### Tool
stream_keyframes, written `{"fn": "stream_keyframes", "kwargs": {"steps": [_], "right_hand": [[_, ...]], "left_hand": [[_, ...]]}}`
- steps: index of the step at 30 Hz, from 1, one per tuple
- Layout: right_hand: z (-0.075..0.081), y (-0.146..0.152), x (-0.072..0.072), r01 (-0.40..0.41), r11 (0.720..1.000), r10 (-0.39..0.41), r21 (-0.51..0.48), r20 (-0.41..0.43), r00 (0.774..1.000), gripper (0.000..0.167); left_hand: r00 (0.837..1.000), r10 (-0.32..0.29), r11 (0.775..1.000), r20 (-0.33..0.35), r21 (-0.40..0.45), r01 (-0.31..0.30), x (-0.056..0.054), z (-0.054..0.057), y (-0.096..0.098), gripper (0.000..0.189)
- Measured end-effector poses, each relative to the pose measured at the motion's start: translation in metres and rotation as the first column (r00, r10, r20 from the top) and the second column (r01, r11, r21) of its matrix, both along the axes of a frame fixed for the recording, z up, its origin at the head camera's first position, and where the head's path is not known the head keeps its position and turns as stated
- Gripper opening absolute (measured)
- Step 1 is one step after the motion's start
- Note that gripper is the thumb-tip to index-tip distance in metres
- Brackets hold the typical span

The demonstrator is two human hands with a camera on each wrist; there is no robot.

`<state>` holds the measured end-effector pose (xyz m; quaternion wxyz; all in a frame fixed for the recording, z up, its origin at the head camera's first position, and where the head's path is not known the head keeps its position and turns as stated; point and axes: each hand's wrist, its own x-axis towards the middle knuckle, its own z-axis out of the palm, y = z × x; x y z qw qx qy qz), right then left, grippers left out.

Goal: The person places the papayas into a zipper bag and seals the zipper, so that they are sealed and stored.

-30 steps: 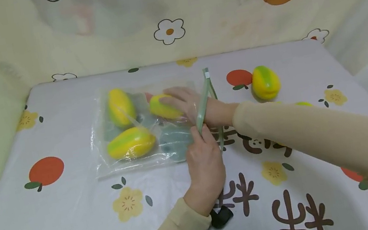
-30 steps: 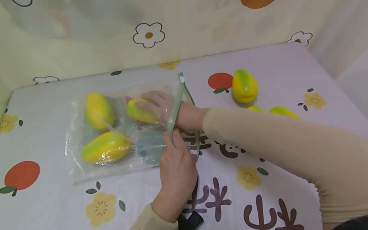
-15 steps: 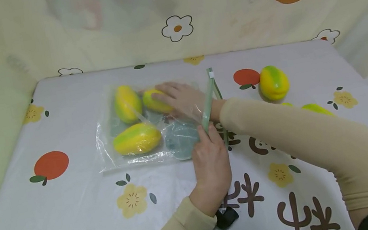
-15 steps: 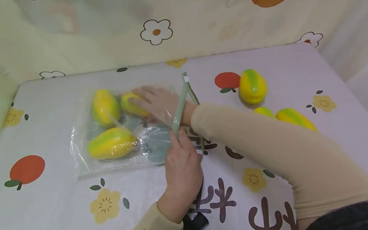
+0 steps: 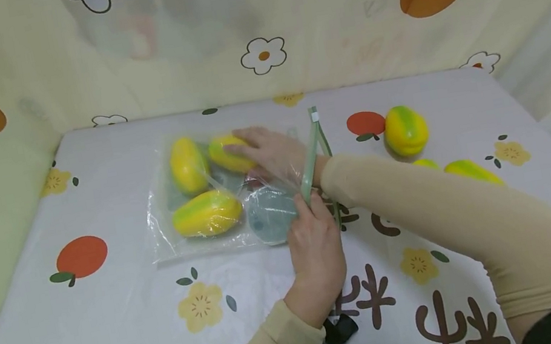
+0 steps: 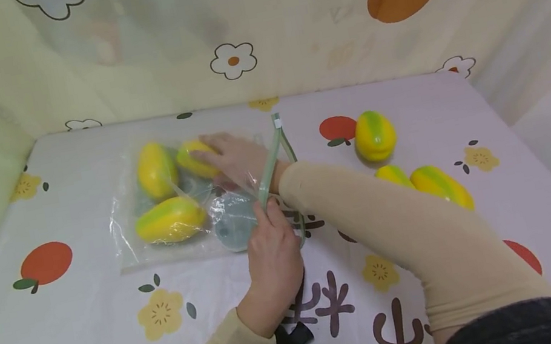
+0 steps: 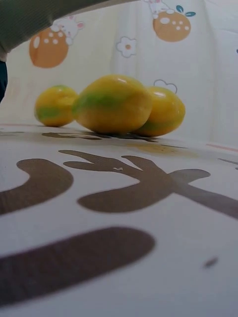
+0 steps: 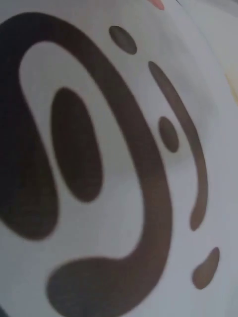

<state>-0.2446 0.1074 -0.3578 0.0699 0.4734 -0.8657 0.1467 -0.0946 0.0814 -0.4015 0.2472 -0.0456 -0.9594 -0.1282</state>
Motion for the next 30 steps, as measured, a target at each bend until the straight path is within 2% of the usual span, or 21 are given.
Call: {"fn": "stream_keyframes", "kwargs": {"steps": [9, 15, 19, 22, 25, 26, 28, 30], "right_hand": [[-0.006, 0.000, 0.005, 0.043, 0.999, -0.043, 0.000, -0.021, 0.999, 0.061], [-0.004, 0.000, 0.004, 0.047, 0.997, -0.044, 0.068, -0.033, 0.998, 0.065], [-0.001, 0.010, 0.009, 0.055, 0.992, -0.062, 0.118, 0.052, 0.997, 0.062], [0.004, 0.024, 0.018, 0.065, 0.986, -0.089, 0.155, 0.158, 0.983, 0.059], [0.009, 0.049, 0.028, -0.017, 0.985, -0.013, 0.173, 0.170, 0.985, 0.057], [0.013, 0.059, 0.033, -0.011, 0.984, -0.029, 0.180, 0.218, 0.975, 0.058], [0.020, 0.079, 0.040, -0.041, 0.982, 0.000, 0.186, 0.218, 0.976, 0.061], [0.030, 0.094, 0.049, -0.011, 0.977, -0.036, 0.214, 0.214, 0.976, 0.059]], "left_hand": [[0.999, 0.018, 1.000, -0.026, -0.009, -0.019, 0.001, -0.002, 0.003, 0.046], [1.000, 0.027, 1.000, -0.013, -0.008, -0.027, 0.001, -0.002, 0.002, 0.049], [1.000, 0.012, 1.000, 0.011, -0.005, -0.012, 0.003, -0.001, 0.004, 0.052], [1.000, 0.010, 1.000, 0.002, -0.002, -0.010, 0.004, -0.003, 0.005, 0.053], [0.999, 0.022, 1.000, -0.036, -0.007, -0.022, 0.005, -0.005, 0.007, 0.054], [0.999, 0.026, 1.000, -0.048, -0.006, -0.026, 0.005, -0.006, 0.008, 0.053], [0.998, 0.030, 1.000, -0.056, -0.005, -0.030, 0.005, -0.005, 0.007, 0.055], [0.999, 0.032, 0.999, -0.037, -0.002, -0.032, 0.005, -0.004, 0.004, 0.057]]}}
